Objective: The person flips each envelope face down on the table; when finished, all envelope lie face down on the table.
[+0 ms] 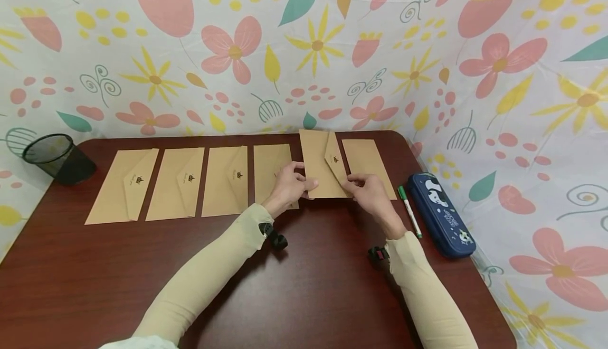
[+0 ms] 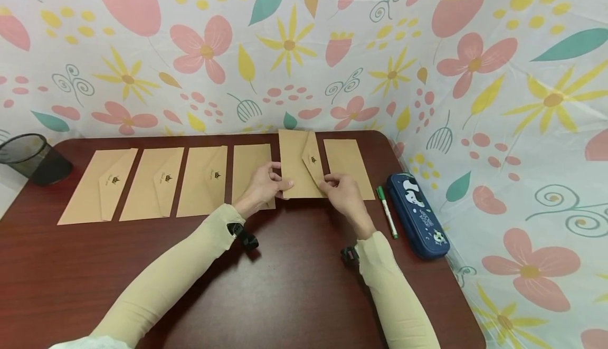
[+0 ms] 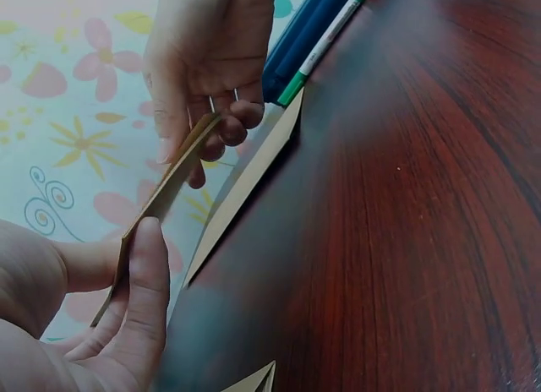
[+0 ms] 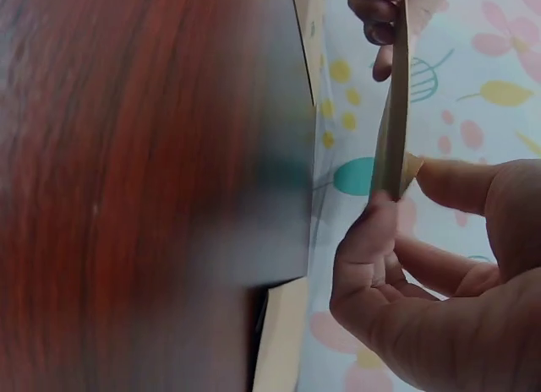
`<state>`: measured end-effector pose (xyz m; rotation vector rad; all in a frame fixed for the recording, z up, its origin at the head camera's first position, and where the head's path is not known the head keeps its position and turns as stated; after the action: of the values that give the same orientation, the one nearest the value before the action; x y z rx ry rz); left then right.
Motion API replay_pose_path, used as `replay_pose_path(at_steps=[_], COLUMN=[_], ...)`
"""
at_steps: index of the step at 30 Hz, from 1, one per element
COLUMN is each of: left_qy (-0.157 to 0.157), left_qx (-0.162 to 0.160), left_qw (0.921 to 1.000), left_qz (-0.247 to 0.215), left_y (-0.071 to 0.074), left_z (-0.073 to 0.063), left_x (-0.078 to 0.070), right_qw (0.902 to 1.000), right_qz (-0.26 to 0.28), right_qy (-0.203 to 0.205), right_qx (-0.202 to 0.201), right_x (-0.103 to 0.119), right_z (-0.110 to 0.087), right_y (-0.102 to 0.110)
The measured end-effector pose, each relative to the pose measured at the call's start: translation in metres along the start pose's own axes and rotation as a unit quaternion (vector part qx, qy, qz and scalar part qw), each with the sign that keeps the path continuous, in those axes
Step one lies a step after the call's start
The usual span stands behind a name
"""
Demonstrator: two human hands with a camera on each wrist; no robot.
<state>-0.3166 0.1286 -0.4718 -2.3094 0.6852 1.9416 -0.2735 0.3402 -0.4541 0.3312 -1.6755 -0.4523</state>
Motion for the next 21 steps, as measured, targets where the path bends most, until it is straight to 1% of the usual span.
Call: replay_pose_path(at_steps=[7,11,14,17,19,21], left_qy=[-0.004,-0.006,-0.006,-0.003,-0.013,-0.036], left_qx=[0.008,0.009,0.008,0.013,0.013,0.003], left_qw=[0.9997,0.9979,0.9947,0.9918,0.9884,0.9821], left_qz=[0.023,0.063,0.103,0.127,0.151,0.185], left_y=[-0.002,-0.005,-0.007,-0.011,-0.013,-0.015], left_z=[0.002,0.001,0.001,0.004,0.007,0.009], left_x=[0.002,0.0,0.0,0.001,-0.001,-0.005], right_qw=[0.9974,0.9951,0.9945,0.9947,0.9947,0.9944], right_qz=[0.069,0.097,0.104,0.101,0.101,0.103], right_qy=[-0.019,-0.015,-0.011,-0.016,-0.02,-0.022], right_qx=[0.013,0.008,0.006,0.0,-0.004,-0.012], right_x=[0.004,0.008,0.012,0.016,0.018,0.02], right_z=[-0.003,-0.003,-0.004,-0.007,-0.009,-0.01], right_y=[0.001,0.003,0.005,0.008,0.01,0.01])
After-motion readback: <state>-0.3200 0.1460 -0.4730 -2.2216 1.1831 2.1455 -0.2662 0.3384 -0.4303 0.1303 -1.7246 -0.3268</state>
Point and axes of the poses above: each hand's wrist, its own z-axis towards the middle knuckle, its own y-axis out of the back of the hand, x = y × z, the point moved 9 cm from there along z, towards the middle knuckle, and after that the axes turned 9 degrees about z, right-handed, at the moved point
